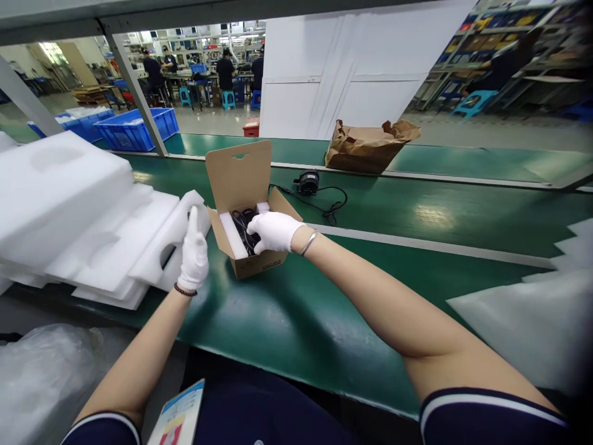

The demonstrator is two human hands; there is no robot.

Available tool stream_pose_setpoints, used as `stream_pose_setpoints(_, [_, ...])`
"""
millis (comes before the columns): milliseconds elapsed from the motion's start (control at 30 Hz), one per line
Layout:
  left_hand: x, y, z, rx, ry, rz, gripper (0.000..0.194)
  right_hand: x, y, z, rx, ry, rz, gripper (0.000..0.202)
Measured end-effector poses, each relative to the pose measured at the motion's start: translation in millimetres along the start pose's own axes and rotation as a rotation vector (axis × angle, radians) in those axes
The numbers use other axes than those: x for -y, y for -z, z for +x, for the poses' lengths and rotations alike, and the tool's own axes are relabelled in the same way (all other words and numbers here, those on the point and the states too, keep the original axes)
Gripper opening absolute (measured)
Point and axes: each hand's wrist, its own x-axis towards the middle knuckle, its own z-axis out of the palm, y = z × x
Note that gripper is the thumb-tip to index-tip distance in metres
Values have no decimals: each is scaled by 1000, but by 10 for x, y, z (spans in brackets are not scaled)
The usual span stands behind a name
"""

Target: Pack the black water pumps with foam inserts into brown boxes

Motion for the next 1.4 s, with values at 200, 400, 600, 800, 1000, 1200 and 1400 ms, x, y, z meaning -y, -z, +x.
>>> stream_pose_setpoints(200, [-241,-309,83,667,-256,505,98,-70,-58,-47,-72,50,369,44])
stream_pose_setpoints(400, [-450,-322,308,829,-448,747,74,-683,-217,-514,-505,-89,958,54])
stream_pose_setpoints(600, [-411,-317,383,882,-472,687,67,-955,-671,199,-414,7,1396,117])
stream_pose_setpoints(800, [-148,-280,-87,454,-155,235,34,-673,-850,501,-678,52,1454,54])
stream_pose_setpoints(1000, [-387,-158,-371,59,563,-513,108,-623,-978,-22,-681,41,1325,56])
stream_pose_setpoints(1200, [-360,-269,-300,-44,486,-394,100,-470,-1038,-321,-682,197,1063,91])
stream_pose_setpoints(1400, [-26,-484,-658,-242,187,21,43,-329,-1206,-352,-847,122,943,55])
